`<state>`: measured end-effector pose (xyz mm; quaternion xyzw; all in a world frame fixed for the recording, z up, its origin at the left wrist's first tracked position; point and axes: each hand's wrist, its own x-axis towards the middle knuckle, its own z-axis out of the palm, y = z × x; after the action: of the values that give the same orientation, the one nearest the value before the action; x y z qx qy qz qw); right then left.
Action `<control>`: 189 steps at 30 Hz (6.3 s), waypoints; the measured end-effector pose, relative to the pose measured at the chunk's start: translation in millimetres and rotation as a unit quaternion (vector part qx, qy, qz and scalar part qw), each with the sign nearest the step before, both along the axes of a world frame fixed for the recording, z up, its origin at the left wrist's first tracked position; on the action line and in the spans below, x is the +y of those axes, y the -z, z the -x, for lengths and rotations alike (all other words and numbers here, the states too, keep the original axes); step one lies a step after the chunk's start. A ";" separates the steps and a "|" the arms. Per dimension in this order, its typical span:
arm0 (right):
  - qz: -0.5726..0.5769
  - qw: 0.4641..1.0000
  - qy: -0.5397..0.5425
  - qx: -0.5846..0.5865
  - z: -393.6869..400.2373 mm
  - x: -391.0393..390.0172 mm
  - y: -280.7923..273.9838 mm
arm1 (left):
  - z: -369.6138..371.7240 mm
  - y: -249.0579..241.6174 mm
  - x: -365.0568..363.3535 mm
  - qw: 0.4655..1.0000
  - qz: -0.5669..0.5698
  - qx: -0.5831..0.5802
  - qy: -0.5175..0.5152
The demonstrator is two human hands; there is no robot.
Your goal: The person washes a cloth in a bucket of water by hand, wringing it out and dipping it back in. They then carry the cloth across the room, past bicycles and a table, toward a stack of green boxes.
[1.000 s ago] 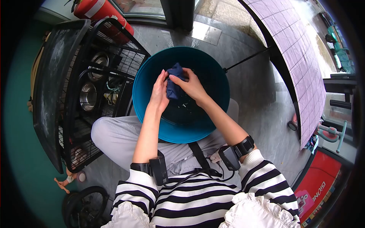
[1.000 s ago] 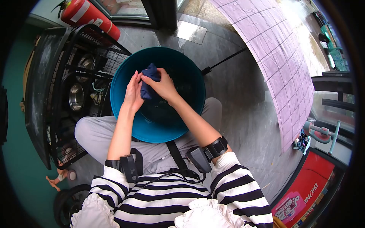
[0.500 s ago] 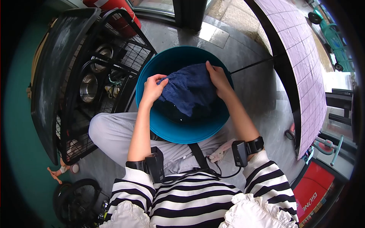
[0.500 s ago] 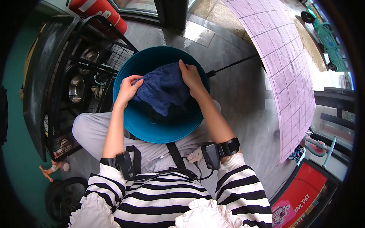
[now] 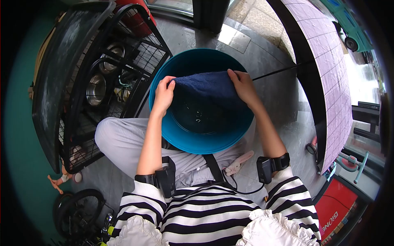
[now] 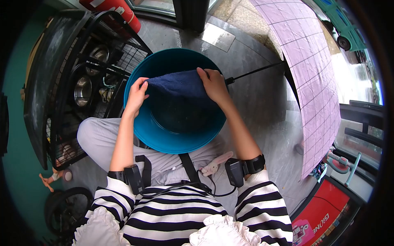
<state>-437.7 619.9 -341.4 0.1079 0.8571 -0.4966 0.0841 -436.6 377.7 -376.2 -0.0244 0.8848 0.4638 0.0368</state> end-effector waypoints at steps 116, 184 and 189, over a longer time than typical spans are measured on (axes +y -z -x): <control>0.334 0.805 0.091 -0.483 1.5 -80.2 169.4 | -3.1 191.9 60.2 0.862 -0.275 -0.347 -0.247; -0.187 0.958 0.087 -0.197 -8.0 -89.2 256.5 | 7.6 158.8 69.7 0.870 0.130 -0.366 -0.302; 0.158 0.907 0.180 -0.347 6.5 -103.2 234.4 | 0.0 182.5 65.9 0.857 -0.212 -0.356 -0.305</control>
<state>-444.3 516.7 -575.8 0.4110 0.6501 -0.5635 0.3014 -436.6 443.6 -558.7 -0.4482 0.6396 0.5881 0.2100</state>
